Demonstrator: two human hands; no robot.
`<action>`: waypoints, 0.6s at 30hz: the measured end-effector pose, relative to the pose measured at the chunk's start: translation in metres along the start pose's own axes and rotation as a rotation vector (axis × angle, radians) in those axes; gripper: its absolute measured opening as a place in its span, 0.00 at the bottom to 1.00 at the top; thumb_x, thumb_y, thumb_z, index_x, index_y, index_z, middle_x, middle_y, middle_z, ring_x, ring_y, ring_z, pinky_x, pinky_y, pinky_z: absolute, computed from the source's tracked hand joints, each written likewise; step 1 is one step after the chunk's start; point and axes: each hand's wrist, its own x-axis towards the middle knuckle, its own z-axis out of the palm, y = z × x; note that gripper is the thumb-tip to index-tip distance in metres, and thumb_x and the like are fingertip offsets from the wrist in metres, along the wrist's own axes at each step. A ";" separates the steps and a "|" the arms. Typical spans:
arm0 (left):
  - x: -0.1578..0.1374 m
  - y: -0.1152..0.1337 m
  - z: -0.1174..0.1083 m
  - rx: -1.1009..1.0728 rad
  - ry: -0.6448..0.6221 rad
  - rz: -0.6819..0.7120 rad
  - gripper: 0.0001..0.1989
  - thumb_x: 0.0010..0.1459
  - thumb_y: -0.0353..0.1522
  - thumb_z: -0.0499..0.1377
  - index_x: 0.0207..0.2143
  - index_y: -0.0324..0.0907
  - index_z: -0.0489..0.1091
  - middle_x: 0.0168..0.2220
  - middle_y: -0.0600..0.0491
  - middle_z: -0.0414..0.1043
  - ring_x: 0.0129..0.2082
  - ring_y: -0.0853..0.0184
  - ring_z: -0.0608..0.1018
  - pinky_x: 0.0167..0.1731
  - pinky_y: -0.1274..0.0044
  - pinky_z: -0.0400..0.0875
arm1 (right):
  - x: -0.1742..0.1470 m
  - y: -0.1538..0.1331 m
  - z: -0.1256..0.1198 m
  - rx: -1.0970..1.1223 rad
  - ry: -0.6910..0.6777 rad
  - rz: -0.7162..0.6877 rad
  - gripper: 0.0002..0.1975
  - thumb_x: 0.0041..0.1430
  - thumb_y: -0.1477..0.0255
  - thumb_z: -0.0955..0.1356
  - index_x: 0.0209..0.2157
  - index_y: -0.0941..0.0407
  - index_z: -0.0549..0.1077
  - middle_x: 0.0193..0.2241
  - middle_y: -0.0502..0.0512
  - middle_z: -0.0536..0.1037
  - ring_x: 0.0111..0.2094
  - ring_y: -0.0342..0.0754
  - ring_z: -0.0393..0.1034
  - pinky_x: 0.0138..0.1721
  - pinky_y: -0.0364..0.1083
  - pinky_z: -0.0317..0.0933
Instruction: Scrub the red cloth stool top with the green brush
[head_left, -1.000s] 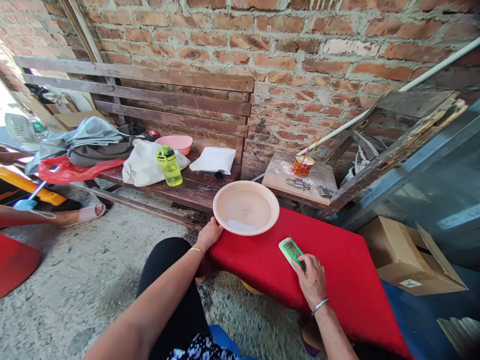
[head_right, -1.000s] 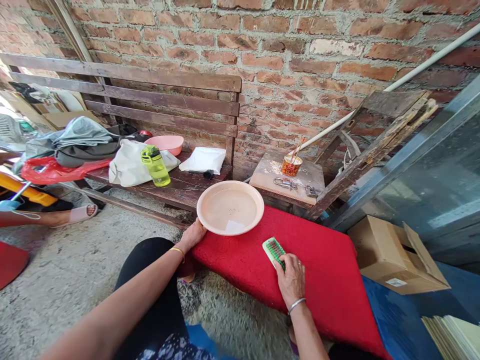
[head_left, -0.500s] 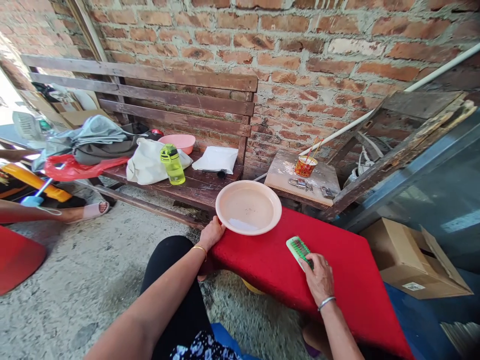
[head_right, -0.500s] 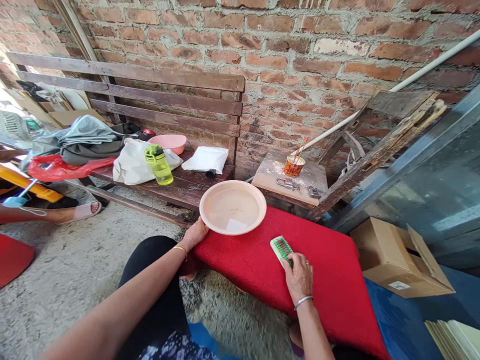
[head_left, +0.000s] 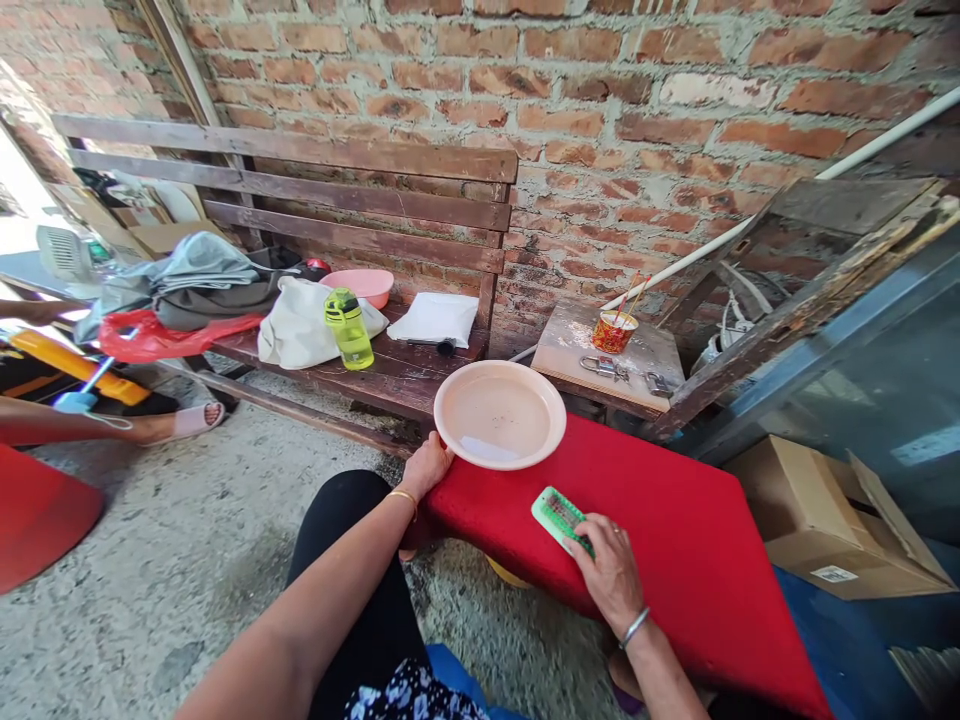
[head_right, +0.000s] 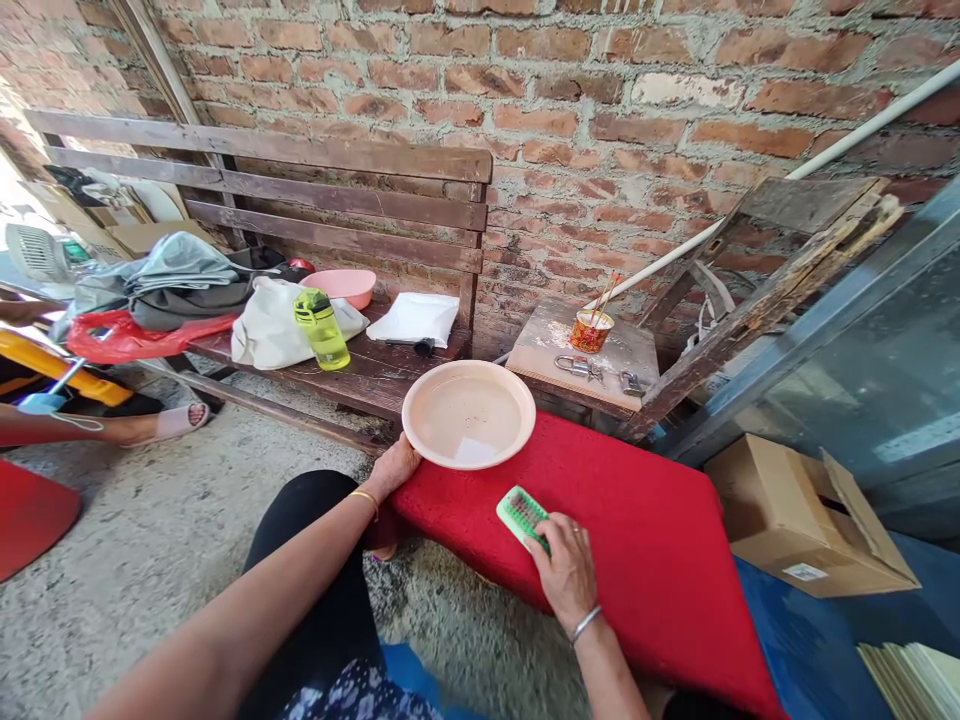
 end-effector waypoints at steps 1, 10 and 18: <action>0.000 0.000 0.000 0.000 0.001 -0.001 0.25 0.66 0.50 0.43 0.54 0.42 0.60 0.54 0.38 0.73 0.54 0.49 0.76 0.50 0.62 0.67 | -0.001 -0.004 0.003 -0.008 -0.021 -0.033 0.17 0.67 0.54 0.61 0.35 0.51 0.72 0.38 0.55 0.77 0.41 0.51 0.71 0.41 0.49 0.60; 0.001 0.000 0.002 0.001 0.019 0.003 0.26 0.66 0.51 0.43 0.53 0.42 0.61 0.52 0.38 0.74 0.53 0.50 0.77 0.49 0.62 0.68 | -0.003 0.059 -0.025 -0.182 0.067 0.231 0.31 0.62 0.41 0.55 0.34 0.53 0.71 0.35 0.59 0.78 0.38 0.56 0.71 0.36 0.51 0.58; -0.001 0.001 0.000 0.016 0.021 -0.004 0.26 0.66 0.51 0.43 0.53 0.42 0.61 0.53 0.38 0.74 0.53 0.50 0.76 0.49 0.63 0.68 | -0.012 0.059 -0.035 -0.155 0.148 0.318 0.30 0.61 0.41 0.56 0.33 0.52 0.71 0.34 0.59 0.77 0.37 0.56 0.70 0.36 0.52 0.59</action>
